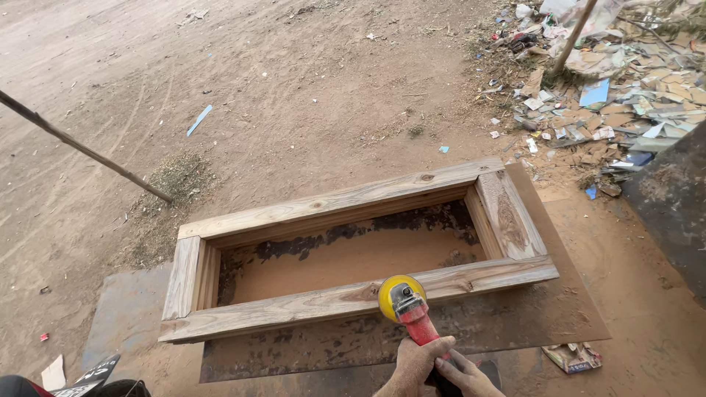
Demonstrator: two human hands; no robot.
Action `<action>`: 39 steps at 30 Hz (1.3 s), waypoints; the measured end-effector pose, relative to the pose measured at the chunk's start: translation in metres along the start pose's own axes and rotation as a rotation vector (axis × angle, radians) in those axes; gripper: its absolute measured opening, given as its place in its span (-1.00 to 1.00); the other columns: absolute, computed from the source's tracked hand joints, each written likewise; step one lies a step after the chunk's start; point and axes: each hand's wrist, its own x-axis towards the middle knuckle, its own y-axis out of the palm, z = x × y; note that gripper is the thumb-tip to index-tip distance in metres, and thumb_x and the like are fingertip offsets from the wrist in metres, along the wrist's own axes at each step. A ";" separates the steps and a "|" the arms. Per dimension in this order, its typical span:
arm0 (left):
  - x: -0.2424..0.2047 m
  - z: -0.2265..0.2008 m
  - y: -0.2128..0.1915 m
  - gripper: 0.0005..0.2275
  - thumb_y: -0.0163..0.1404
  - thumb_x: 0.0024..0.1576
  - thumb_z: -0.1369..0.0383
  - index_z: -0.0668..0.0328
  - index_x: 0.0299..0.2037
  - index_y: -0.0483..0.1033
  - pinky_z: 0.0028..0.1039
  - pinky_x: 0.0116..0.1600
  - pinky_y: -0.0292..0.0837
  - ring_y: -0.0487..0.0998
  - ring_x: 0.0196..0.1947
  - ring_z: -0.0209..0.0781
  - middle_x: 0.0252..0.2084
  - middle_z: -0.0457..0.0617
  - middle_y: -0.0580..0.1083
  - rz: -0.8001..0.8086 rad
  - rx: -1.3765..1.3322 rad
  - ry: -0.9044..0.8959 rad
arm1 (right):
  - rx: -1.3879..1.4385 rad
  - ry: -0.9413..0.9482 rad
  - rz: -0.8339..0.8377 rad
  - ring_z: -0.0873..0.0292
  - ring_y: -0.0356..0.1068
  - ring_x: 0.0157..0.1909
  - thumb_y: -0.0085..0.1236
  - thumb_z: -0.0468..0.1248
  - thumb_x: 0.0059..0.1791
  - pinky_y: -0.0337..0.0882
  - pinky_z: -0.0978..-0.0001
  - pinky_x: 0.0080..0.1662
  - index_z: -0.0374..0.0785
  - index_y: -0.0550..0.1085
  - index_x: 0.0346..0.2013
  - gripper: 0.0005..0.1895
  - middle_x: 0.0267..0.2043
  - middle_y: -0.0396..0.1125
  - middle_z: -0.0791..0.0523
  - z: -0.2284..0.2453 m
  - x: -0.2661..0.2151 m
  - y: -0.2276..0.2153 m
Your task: The person sands the surface of a rectangular wooden frame using an angle grinder with a sanding disc.
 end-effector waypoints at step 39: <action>0.014 0.006 0.038 -0.66 0.34 -0.07 0.21 0.31 -0.30 0.55 -0.43 -0.32 0.56 0.59 -0.46 -0.29 -0.37 0.00 0.56 0.114 -0.020 0.073 | -0.639 -0.093 -0.350 0.25 0.53 -0.08 0.24 0.00 -0.06 0.51 0.32 -0.03 -0.21 0.45 0.19 -0.41 -0.07 0.55 0.06 0.088 -0.097 0.047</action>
